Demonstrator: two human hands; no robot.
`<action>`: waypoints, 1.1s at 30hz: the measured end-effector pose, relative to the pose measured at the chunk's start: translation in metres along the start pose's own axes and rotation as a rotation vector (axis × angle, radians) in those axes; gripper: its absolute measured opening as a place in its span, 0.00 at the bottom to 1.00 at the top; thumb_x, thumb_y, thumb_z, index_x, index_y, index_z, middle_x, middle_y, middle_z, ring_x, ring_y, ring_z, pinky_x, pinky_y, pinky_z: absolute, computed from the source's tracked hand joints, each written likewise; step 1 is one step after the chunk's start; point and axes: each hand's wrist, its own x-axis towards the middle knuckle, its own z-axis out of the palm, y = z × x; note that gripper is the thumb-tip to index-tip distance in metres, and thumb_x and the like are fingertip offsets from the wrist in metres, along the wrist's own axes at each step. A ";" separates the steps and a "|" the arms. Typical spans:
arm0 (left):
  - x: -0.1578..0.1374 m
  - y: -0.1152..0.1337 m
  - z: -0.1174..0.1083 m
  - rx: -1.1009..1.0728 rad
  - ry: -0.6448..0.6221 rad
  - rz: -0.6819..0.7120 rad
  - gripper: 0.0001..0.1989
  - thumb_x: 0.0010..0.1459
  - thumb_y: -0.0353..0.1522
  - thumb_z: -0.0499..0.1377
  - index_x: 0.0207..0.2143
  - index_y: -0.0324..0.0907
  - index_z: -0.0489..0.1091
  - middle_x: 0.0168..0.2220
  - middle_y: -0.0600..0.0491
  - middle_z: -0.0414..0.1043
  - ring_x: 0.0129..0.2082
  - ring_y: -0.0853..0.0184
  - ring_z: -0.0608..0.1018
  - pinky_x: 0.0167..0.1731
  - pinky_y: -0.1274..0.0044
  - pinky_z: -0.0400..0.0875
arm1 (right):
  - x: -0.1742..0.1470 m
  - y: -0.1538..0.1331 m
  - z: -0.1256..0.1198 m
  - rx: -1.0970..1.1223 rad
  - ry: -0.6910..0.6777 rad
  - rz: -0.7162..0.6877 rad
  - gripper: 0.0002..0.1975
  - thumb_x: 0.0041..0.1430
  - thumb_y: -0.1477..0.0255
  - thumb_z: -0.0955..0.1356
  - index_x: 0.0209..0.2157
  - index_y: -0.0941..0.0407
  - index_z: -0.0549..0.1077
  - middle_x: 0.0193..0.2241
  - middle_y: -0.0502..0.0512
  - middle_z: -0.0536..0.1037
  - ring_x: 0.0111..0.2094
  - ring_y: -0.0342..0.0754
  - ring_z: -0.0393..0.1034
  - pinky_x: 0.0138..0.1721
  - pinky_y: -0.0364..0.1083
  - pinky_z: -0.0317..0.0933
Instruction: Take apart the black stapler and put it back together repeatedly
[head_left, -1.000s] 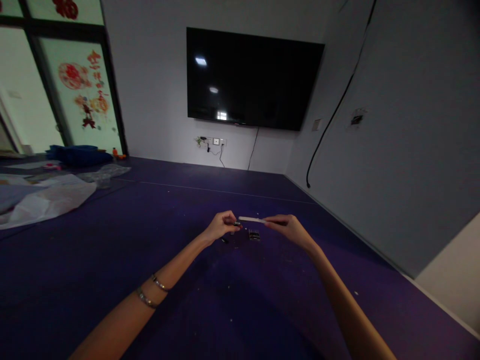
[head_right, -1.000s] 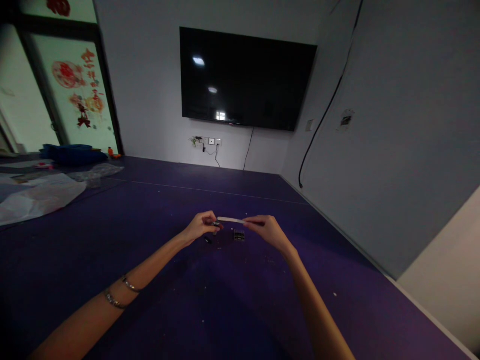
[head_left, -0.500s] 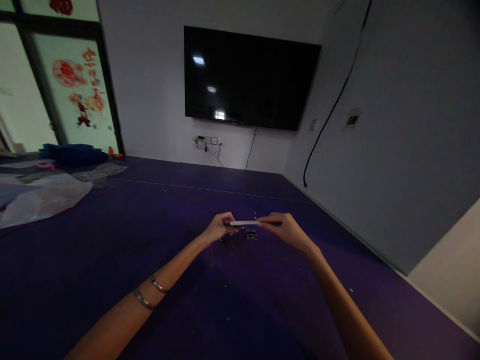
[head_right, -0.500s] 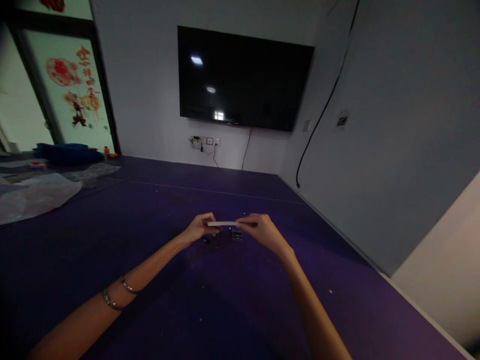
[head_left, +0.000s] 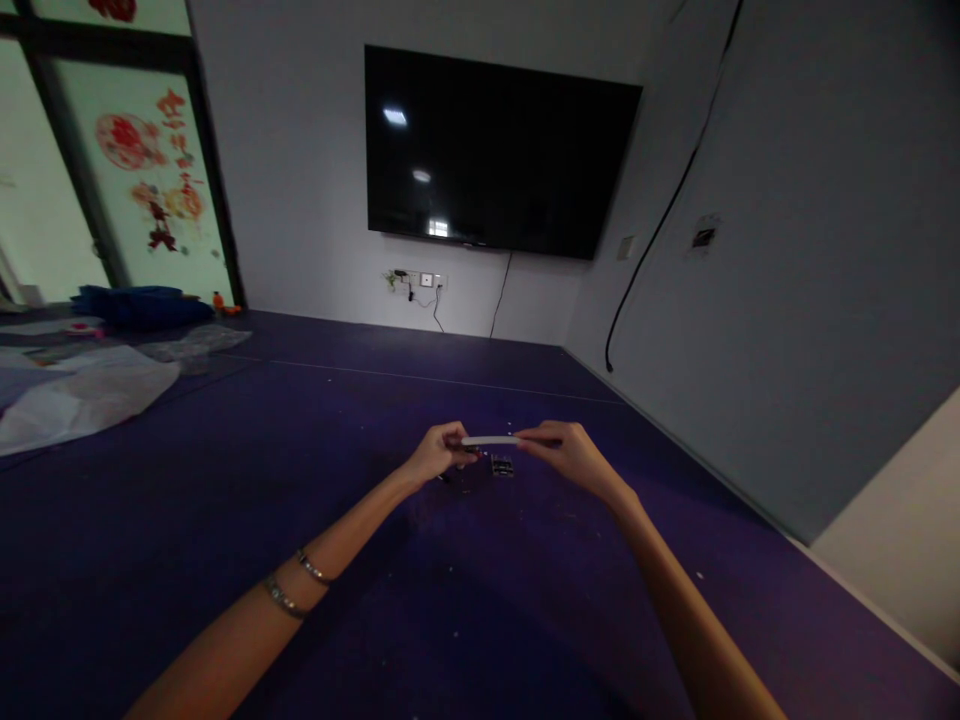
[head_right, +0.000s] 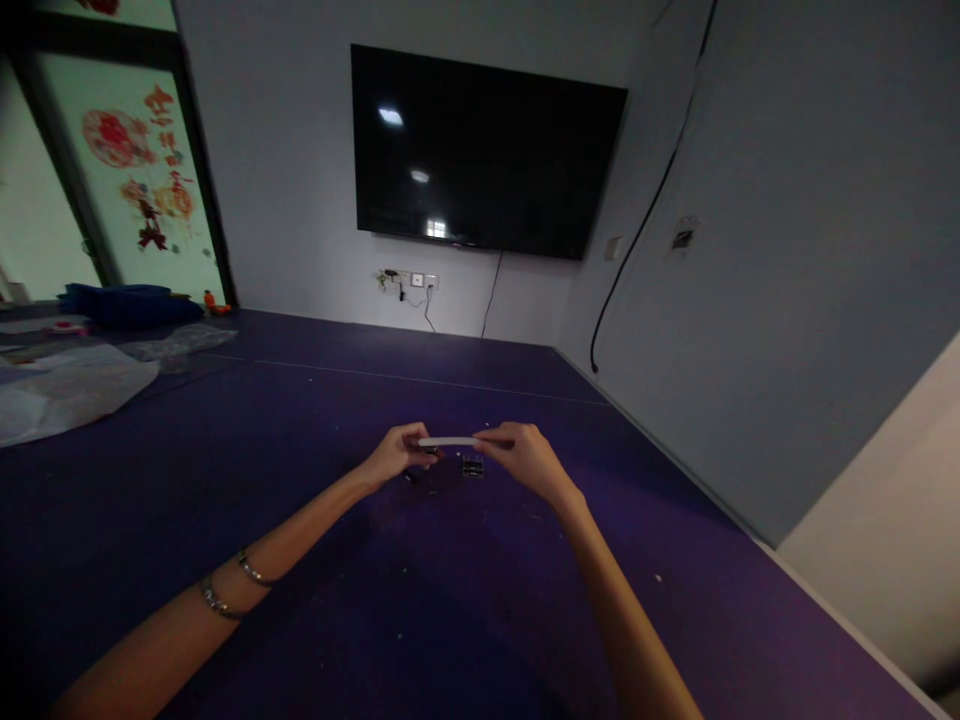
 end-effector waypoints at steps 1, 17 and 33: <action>0.000 -0.001 0.000 -0.004 0.002 0.000 0.13 0.36 0.26 0.65 0.23 0.39 0.62 0.23 0.55 0.71 0.24 0.70 0.74 0.26 0.79 0.64 | 0.000 0.001 0.001 -0.010 0.018 0.003 0.12 0.54 0.64 0.66 0.38 0.51 0.77 0.32 0.53 0.78 0.32 0.46 0.71 0.34 0.43 0.62; -0.001 0.001 0.001 0.026 0.036 -0.001 0.13 0.37 0.26 0.65 0.23 0.39 0.62 0.23 0.56 0.71 0.25 0.71 0.74 0.27 0.78 0.65 | 0.000 0.003 0.006 0.109 -0.035 -0.036 0.12 0.54 0.65 0.66 0.37 0.53 0.77 0.32 0.54 0.78 0.32 0.46 0.71 0.32 0.43 0.62; -0.002 -0.002 0.002 -0.002 0.006 0.008 0.14 0.38 0.26 0.66 0.23 0.39 0.61 0.24 0.56 0.72 0.27 0.70 0.75 0.29 0.78 0.66 | 0.000 0.013 0.007 0.193 -0.048 0.010 0.12 0.52 0.64 0.67 0.36 0.54 0.78 0.32 0.54 0.78 0.33 0.47 0.72 0.33 0.43 0.62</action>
